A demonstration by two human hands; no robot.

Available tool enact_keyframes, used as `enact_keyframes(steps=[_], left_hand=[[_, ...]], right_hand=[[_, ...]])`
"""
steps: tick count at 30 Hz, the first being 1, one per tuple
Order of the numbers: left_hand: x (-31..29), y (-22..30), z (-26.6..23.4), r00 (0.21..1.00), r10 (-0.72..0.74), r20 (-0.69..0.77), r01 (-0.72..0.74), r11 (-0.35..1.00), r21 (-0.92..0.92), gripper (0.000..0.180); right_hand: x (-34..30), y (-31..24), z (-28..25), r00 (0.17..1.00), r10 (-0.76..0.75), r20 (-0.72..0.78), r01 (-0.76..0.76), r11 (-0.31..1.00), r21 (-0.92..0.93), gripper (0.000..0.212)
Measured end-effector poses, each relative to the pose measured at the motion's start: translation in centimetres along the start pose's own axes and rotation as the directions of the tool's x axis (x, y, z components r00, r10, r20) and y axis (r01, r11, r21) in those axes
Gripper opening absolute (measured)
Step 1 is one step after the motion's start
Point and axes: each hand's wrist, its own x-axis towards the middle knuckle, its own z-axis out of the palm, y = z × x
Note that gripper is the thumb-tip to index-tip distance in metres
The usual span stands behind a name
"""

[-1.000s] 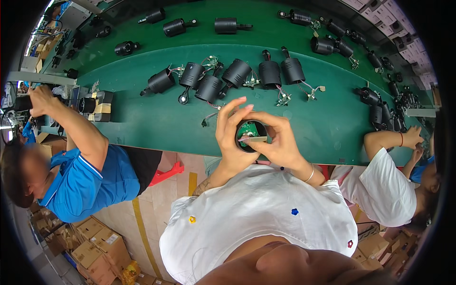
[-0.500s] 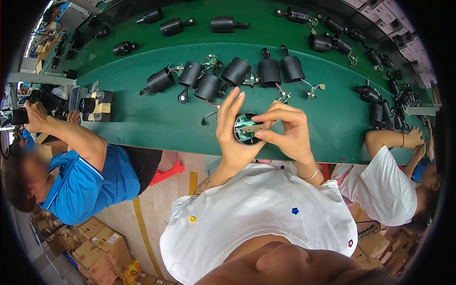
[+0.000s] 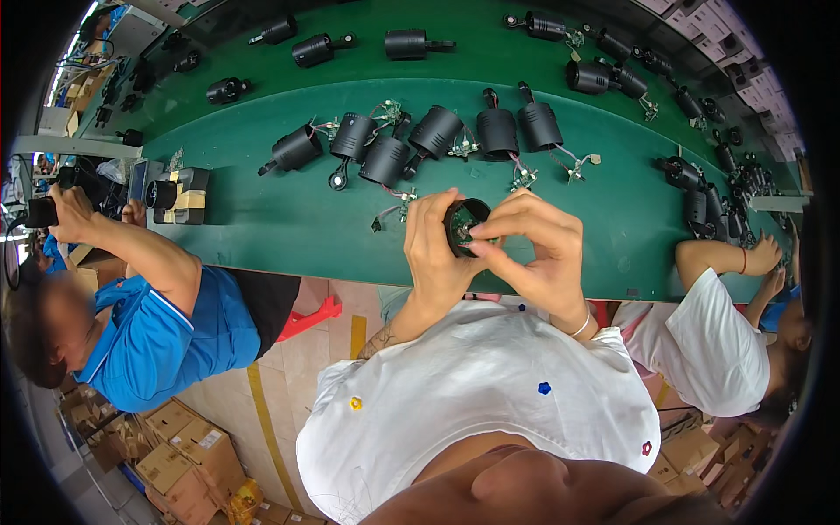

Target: Assembling circuit boards into black cylindrical housings.

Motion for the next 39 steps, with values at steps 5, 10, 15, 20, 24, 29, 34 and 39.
enact_keyframes(steps=[5, 10, 15, 20, 24, 29, 34, 39], left_hand=[[0.5, 0.2, 0.1, 0.999, 0.041, -0.002, -0.041, 0.999, 0.004, 0.065], [0.2, 0.0, -0.5, 1.000, 0.006, 0.017, -0.002, 0.972, -0.233, 0.062], [-0.5, -0.9, 0.4, 0.996, -0.050, -0.074, 0.007, 0.869, -0.494, 0.067], [0.0, 0.0, 0.1, 0.996, 0.010, -0.092, -0.051, 0.888, -0.457, 0.048], [-0.5, -0.3, 0.2, 0.991, -0.002, -0.135, -0.053, 0.912, -0.407, 0.045], [-0.8, -0.9, 0.6, 0.977, 0.015, -0.213, -0.099, 0.916, -0.389, 0.048], [-0.9, -1.7, 1.0, 0.960, 0.081, -0.269, -0.177, 0.917, -0.357, 0.043], [-0.3, -1.4, 0.5, 0.948, 0.160, -0.274, -0.234, 0.935, -0.267, 0.038]], right_hand=[[-0.6, 0.2, 0.3, 0.986, 0.104, -0.133, -0.090, 0.990, 0.105, 0.016], [-1.0, 0.0, 0.1, 0.995, 0.091, -0.038, -0.089, 0.994, 0.061, 0.017], [0.0, 0.9, 0.8, 0.986, -0.164, -0.017, 0.165, 0.984, 0.065, 0.017], [0.2, 1.3, 1.2, 0.998, -0.060, 0.011, 0.059, 0.996, 0.060, 0.015], [0.1, 0.9, 1.2, 0.998, -0.034, 0.046, 0.035, 0.999, -0.010, 0.015], [0.1, 0.8, 1.3, 0.998, 0.015, 0.065, -0.011, 0.998, -0.055, 0.016], [0.3, 0.0, 1.3, 0.995, 0.042, 0.090, -0.031, 0.992, -0.123, 0.015], [0.7, -0.5, 0.8, 0.989, 0.033, 0.144, -0.014, 0.991, -0.130, 0.014]])
